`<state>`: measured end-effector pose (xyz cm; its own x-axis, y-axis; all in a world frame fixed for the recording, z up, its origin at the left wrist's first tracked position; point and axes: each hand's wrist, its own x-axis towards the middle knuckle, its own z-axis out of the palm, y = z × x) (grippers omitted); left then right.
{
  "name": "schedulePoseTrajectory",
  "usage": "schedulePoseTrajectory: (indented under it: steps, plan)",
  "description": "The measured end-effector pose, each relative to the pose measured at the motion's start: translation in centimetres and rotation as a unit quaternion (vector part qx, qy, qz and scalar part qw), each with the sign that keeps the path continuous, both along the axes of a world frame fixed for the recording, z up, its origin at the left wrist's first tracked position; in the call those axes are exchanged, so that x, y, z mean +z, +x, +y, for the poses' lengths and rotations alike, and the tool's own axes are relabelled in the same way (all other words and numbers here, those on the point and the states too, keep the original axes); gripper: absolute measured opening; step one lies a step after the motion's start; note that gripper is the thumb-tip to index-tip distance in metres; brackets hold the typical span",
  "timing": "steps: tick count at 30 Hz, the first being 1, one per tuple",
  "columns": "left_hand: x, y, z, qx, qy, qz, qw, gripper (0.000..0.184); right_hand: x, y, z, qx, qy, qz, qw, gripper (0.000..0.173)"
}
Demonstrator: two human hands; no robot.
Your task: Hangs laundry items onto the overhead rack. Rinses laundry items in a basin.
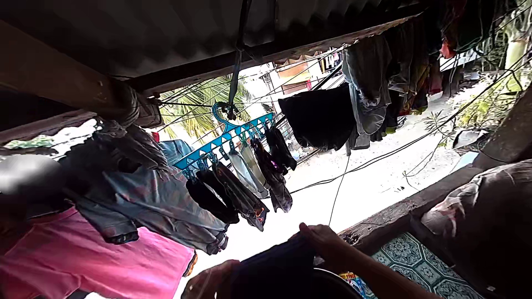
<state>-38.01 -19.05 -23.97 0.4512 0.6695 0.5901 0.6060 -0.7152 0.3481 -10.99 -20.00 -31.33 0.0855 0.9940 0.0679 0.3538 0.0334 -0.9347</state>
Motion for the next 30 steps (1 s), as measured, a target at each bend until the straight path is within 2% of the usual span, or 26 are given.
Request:
schedulePoseTrajectory:
  steps: [2,4,6,10,11,13,15,17,19,20,21,22,23,25,26,28,30]
  plan:
    - [3.3,1.3,1.5,0.010,0.019,-0.046,0.999,0.022,4.9,0.9,1.4,-0.030,0.061,-0.033,0.997,0.062]
    - [6.2,2.8,3.5,0.009,-0.049,-0.105,0.993,0.021,8.5,1.8,3.5,-0.052,0.111,-0.035,0.992,0.061]
    - [9.1,4.5,4.4,-0.021,-0.147,-0.166,0.975,0.018,12.1,3.1,5.2,-0.049,0.085,0.007,0.995,0.056]
    - [13.4,8.8,4.3,-0.043,-0.307,-0.325,0.894,0.016,16.2,5.6,6.5,-0.037,0.133,0.095,0.986,0.028]
    - [14.0,9.7,4.5,-0.049,-0.333,-0.352,0.873,0.019,16.6,5.9,6.1,-0.019,0.139,0.107,0.984,0.033]
    - [14.6,11.2,5.0,-0.067,-0.352,-0.387,0.850,0.024,16.2,5.4,4.4,0.008,0.177,0.074,0.981,0.057]
    - [15.2,12.8,5.1,-0.082,-0.360,-0.419,0.829,0.026,14.6,3.8,2.4,-0.010,0.229,-0.037,0.973,0.081]
    - [16.1,14.4,4.9,-0.079,-0.363,-0.454,0.810,0.025,12.3,2.4,1.2,0.000,0.214,-0.113,0.970,0.095]
    - [17.0,14.9,4.8,-0.079,-0.358,-0.455,0.812,0.030,9.2,2.9,2.2,0.018,0.170,-0.174,0.970,0.096]
    - [17.3,14.9,4.9,-0.080,-0.348,-0.452,0.818,0.033,7.5,3.9,3.2,0.016,0.168,-0.181,0.969,0.087]
    - [17.4,14.8,5.3,-0.081,-0.333,-0.450,0.824,0.035,6.1,5.2,4.4,0.014,0.164,-0.181,0.970,0.065]
    - [17.4,14.4,6.0,-0.078,-0.313,-0.438,0.840,0.038,5.4,6.6,5.5,0.020,0.143,-0.179,0.973,0.043]
    - [17.3,13.7,7.0,-0.067,-0.283,-0.397,0.870,0.042,5.9,7.8,6.1,0.026,0.106,-0.165,0.980,0.032]
    - [16.7,11.2,9.7,-0.003,-0.169,-0.224,0.960,0.052,8.4,10.0,6.5,0.016,0.060,-0.121,0.991,0.032]
    - [16.6,9.7,10.9,0.042,-0.107,-0.124,0.986,0.055,9.6,10.9,6.9,-0.003,0.057,-0.087,0.995,0.032]
    - [16.8,7.0,13.2,0.108,-0.033,0.016,0.993,0.049,12.4,12.2,7.7,-0.042,0.043,0.004,0.998,0.035]
    - [16.7,5.3,14.4,0.148,-0.054,0.083,0.984,0.033,15.3,12.2,8.2,-0.067,0.020,0.109,0.992,0.035]
